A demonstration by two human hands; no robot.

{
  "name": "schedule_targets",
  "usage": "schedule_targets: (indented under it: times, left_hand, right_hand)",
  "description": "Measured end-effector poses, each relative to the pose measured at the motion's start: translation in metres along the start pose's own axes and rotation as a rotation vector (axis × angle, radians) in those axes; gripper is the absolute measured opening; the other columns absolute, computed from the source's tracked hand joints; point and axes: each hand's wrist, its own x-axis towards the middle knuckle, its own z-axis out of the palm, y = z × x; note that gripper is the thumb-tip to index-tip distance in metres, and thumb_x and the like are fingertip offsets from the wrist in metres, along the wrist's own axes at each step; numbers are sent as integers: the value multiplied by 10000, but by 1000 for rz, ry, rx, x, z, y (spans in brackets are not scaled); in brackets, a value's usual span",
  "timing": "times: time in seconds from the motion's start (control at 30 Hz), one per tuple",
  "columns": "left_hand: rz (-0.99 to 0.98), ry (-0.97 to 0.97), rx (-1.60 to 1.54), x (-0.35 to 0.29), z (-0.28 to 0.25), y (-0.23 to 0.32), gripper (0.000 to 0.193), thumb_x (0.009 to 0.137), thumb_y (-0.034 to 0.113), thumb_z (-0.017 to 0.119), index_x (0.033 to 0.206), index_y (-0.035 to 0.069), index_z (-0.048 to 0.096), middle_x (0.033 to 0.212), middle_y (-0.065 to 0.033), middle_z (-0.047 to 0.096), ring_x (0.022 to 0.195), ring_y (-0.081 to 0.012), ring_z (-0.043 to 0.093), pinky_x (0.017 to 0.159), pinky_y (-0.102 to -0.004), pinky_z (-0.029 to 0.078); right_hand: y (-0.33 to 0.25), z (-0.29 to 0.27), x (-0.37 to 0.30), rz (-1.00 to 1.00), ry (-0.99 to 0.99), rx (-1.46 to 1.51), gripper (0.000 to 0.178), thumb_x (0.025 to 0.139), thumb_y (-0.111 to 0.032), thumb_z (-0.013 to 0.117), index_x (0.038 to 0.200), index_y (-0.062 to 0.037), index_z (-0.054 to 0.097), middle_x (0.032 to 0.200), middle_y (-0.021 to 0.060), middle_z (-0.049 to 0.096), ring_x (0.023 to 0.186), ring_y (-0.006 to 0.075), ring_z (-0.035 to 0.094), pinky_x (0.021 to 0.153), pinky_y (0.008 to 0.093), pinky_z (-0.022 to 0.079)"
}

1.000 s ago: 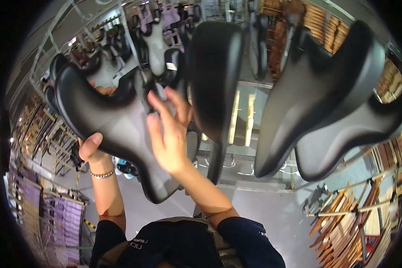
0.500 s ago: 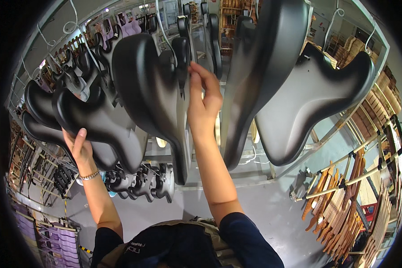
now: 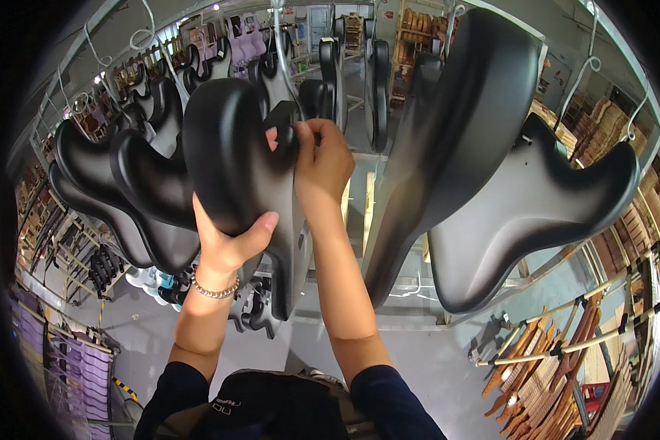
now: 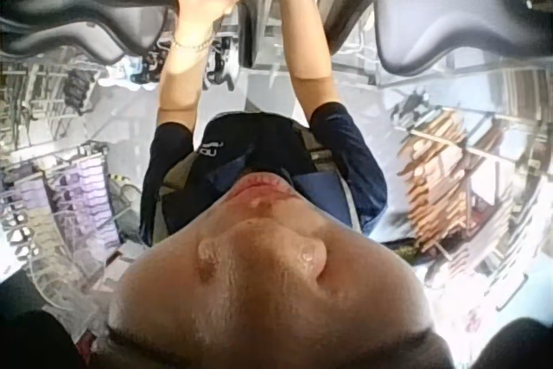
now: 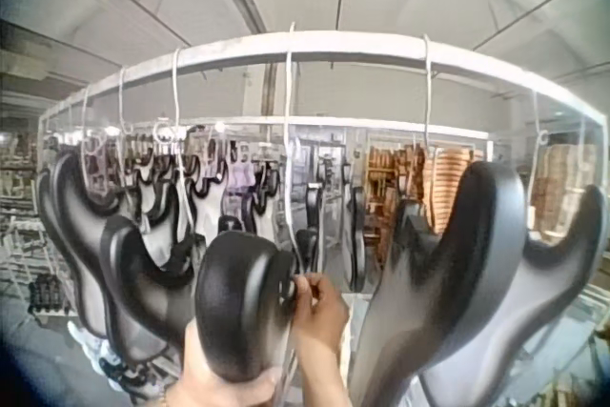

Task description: The person picks up black plastic parts from a rack and moves them to a workbench. They apply small white adhesive strips to the parts and then return them to the rack. The person repeats this process for several parts.

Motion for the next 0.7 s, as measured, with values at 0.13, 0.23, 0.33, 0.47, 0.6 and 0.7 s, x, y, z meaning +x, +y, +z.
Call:
schedule_targets:
  times: [0.13, 0.23, 0.33, 0.47, 0.6, 0.7]
  left_hand:
    - [-57, 104, 54, -5, -12, 11, 562, 599, 9, 676, 1111, -54, 452, 1038, -99, 567, 942, -150, 535, 863, -280, 416]
    - [-23, 105, -46, -14, -15, 28, 659, 583, -29, 631, 1201, -97, 412, 1211, -207, 527, 1138, -246, 508, 969, -315, 356]
    - [-152, 163, 174, -32, -14, 54, 887, 610, 292, 686, 1306, -108, 308, 1186, -247, 510, 1154, -348, 479, 1075, -456, 209]
    - [-218, 144, 165, -60, -21, 83, 914, 565, 412, 703, 1254, -78, 357, 1044, -166, 514, 1050, -314, 507, 1066, -519, 185]
    - [-279, 26, 96, -94, -32, 115, 790, 510, 298, 714, 1191, 1, 445, 1076, -136, 510, 1043, -275, 510, 1021, -447, 259]
    - [-278, -58, -9, -123, -43, 138, 769, 497, 148, 676, 1228, 7, 484, 1190, -157, 514, 1112, -273, 505, 969, -367, 347]
  right_hand:
    - [-12, -7, -1, 136, 17, 527, 238, 986, -235, 356, 1044, -7, 390, 829, 149, 637, 745, 226, 640, 680, 299, 494]
    - [-16, -14, -2, 185, 44, 735, 259, 986, -249, 361, 1082, -11, 325, 828, 172, 632, 791, 244, 643, 734, 325, 501]
    - [-18, -17, -7, 225, 64, 752, 230, 971, -228, 426, 1054, -23, 366, 844, 146, 649, 817, 154, 609, 808, 268, 443]
    - [-14, -11, -12, 261, 21, 764, 172, 935, -199, 510, 988, -41, 469, 884, 125, 646, 843, 141, 596, 833, 277, 438]
    - [-7, -1, -8, 248, -81, 733, 169, 921, -173, 533, 993, -23, 504, 952, 136, 647, 822, 112, 588, 777, 219, 454]
    - [-8, 2, -8, 324, -141, 698, 180, 919, -176, 537, 1002, -19, 508, 973, 142, 644, 875, 127, 605, 809, 231, 458]
